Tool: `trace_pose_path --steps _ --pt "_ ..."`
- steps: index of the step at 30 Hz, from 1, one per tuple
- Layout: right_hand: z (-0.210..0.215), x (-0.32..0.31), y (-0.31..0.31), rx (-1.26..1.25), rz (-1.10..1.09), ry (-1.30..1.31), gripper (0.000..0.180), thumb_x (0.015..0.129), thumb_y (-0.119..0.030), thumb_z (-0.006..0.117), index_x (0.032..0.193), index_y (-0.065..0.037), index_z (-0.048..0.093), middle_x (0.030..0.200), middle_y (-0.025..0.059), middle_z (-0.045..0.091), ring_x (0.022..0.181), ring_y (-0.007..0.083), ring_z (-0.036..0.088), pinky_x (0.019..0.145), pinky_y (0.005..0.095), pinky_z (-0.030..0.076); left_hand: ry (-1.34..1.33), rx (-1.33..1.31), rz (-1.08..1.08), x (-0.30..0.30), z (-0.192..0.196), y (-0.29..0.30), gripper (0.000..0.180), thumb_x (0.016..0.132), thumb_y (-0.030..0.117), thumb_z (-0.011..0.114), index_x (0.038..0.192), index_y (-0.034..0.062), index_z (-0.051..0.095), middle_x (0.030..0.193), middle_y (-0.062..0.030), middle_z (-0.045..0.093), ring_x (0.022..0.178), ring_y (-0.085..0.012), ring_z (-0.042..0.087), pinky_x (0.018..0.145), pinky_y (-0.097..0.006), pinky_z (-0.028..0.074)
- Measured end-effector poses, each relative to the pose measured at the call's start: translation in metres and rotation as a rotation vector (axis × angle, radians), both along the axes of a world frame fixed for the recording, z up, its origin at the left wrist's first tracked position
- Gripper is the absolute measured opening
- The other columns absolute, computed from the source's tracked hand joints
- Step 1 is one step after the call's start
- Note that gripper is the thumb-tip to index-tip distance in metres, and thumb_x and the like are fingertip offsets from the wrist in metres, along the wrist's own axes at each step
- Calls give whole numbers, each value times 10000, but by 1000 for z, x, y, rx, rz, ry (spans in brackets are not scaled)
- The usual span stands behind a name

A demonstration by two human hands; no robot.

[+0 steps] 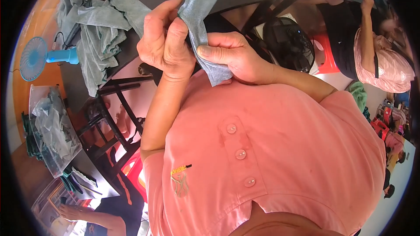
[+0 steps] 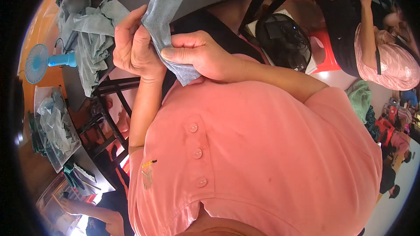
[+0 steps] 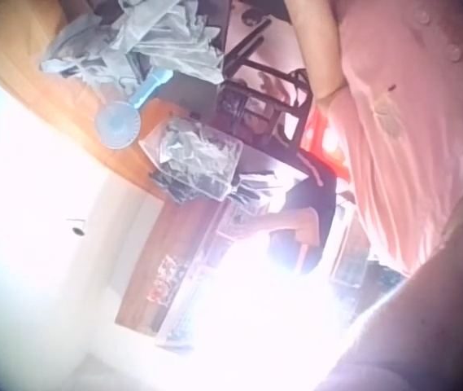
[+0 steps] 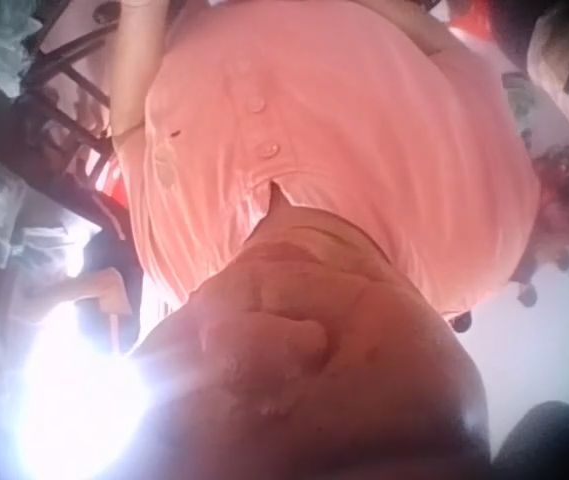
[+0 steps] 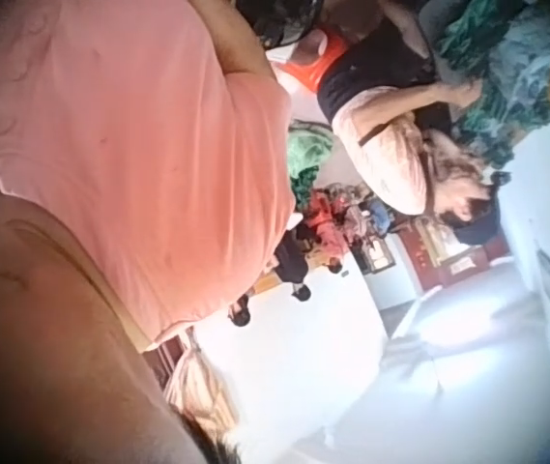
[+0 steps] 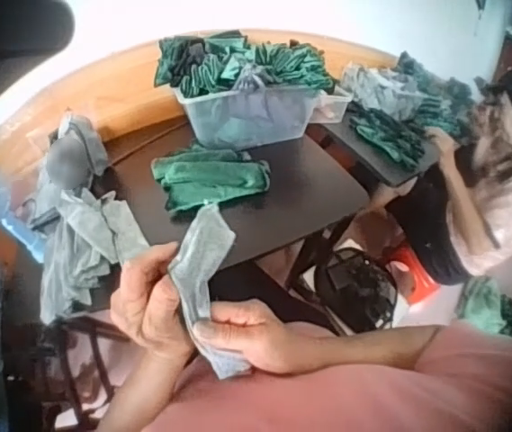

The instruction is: Turning green fabric strips inside out using hands and a wooden stick.

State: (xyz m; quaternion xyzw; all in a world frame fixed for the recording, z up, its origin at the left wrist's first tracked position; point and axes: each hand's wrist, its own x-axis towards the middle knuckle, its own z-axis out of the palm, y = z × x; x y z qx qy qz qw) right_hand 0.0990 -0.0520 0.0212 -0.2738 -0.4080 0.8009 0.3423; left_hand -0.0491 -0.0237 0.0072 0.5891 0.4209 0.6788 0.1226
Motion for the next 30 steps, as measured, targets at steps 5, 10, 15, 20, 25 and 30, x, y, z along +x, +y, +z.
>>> trace_pose_path --steps 5,10,15,20,25,30 --pt "-8 17 26 1028 -481 -582 159 860 -152 694 799 -47 591 681 59 551 539 138 499 491 294 374 12 -15 72 -3 -13 -3 187 914 139 590 964 -22 671 725 -33 648 627 -86 574 586 -219 475" --pt "22 26 48 1504 -764 -543 144 766 -146 736 852 -93 633 814 49 607 702 227 593 605 336 455 62 -168 31 2 -1 -11 106 877 36 627 960 -23 655 729 5 590 651 -71 507 610 -207 430" --pt "35 16 97 1464 -382 -325 171 872 -259 656 933 -99 660 907 37 627 866 229 603 763 342 463 149 -243 -217 2 20 -23 109 819 -50 628 927 -46 620 804 -77 589 683 -125 527 647 -245 452" --pt "47 10 90 1094 290 -452 237 956 -234 593 876 -12 621 731 51 640 641 163 566 632 276 448 214 -368 -443 -13 27 -42 163 796 -64 635 958 -54 617 851 -81 605 736 -135 555 689 -249 463" --pt "34 14 61 997 202 -331 197 961 -202 583 969 -7 601 718 49 621 674 125 581 615 273 441 -474 -810 -719 -11 25 -68 189 842 -20 667 1027 -45 640 906 -19 624 789 -72 548 708 -216 457" --pt "37 16 60 689 263 -278 321 965 -310 567 1085 -17 621 886 34 623 860 97 548 766 268 424 -456 -775 -717 -12 24 -70 193 844 -2 680 1030 -33 642 893 -2 619 763 -58 533 688 -198 440"
